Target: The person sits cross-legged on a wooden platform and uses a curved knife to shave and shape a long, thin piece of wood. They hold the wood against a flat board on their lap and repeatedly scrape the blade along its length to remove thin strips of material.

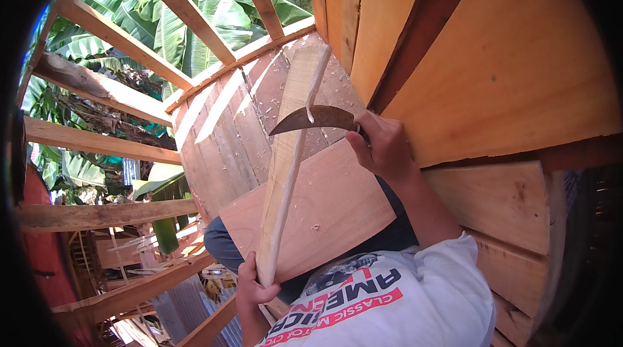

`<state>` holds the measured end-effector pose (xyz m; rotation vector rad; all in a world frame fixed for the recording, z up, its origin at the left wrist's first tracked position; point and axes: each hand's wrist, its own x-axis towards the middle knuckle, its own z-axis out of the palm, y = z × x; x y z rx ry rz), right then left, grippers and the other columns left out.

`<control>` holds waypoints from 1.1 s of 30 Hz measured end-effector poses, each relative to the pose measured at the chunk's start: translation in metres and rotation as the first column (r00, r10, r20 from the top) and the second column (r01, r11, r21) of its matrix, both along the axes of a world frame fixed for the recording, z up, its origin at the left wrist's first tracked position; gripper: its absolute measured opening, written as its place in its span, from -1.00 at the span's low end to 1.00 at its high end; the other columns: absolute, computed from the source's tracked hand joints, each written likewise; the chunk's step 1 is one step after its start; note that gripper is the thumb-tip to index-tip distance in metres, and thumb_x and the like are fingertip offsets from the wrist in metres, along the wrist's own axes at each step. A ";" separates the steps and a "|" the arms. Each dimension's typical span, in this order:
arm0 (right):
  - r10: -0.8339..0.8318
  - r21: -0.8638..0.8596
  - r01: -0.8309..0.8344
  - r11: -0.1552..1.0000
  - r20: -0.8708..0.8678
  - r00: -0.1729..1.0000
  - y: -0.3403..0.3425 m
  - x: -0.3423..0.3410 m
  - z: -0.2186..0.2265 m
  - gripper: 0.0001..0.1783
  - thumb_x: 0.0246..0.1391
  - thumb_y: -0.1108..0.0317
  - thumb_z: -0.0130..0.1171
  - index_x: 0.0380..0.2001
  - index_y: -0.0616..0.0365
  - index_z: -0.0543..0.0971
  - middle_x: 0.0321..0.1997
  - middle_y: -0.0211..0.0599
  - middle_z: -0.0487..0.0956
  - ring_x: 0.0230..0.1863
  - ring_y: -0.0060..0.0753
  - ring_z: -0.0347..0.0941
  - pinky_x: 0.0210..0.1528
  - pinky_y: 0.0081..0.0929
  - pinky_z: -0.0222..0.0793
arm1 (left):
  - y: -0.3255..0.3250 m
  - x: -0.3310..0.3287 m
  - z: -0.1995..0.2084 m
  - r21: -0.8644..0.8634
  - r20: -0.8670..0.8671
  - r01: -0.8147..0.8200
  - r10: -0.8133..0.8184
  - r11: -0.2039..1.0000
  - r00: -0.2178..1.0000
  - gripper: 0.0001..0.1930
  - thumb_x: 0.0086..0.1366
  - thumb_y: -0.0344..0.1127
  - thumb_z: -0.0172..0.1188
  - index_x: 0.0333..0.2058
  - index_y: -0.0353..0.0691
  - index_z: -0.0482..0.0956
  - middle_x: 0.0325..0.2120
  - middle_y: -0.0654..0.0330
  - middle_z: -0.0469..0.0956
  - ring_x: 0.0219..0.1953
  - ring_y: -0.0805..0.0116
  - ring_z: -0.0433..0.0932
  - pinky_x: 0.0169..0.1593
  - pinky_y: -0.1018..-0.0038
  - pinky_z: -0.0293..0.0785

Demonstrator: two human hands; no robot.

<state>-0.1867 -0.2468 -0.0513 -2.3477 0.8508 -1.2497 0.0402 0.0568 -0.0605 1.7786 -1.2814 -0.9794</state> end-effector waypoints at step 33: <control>-0.048 0.448 0.019 0.894 0.054 0.997 0.015 0.009 -0.002 -0.72 0.10 0.25 0.28 -0.55 0.16 0.47 -0.74 -0.64 0.25 -0.71 -0.79 0.10 -0.69 -0.68 -0.03 | -0.007 0.005 -0.009 0.066 -0.110 0.000 0.007 0.998 0.994 -0.51 -0.41 -0.31 0.26 -0.38 -0.32 0.37 -0.62 0.15 0.28 -0.59 0.32 0.30 -0.45 0.50 0.29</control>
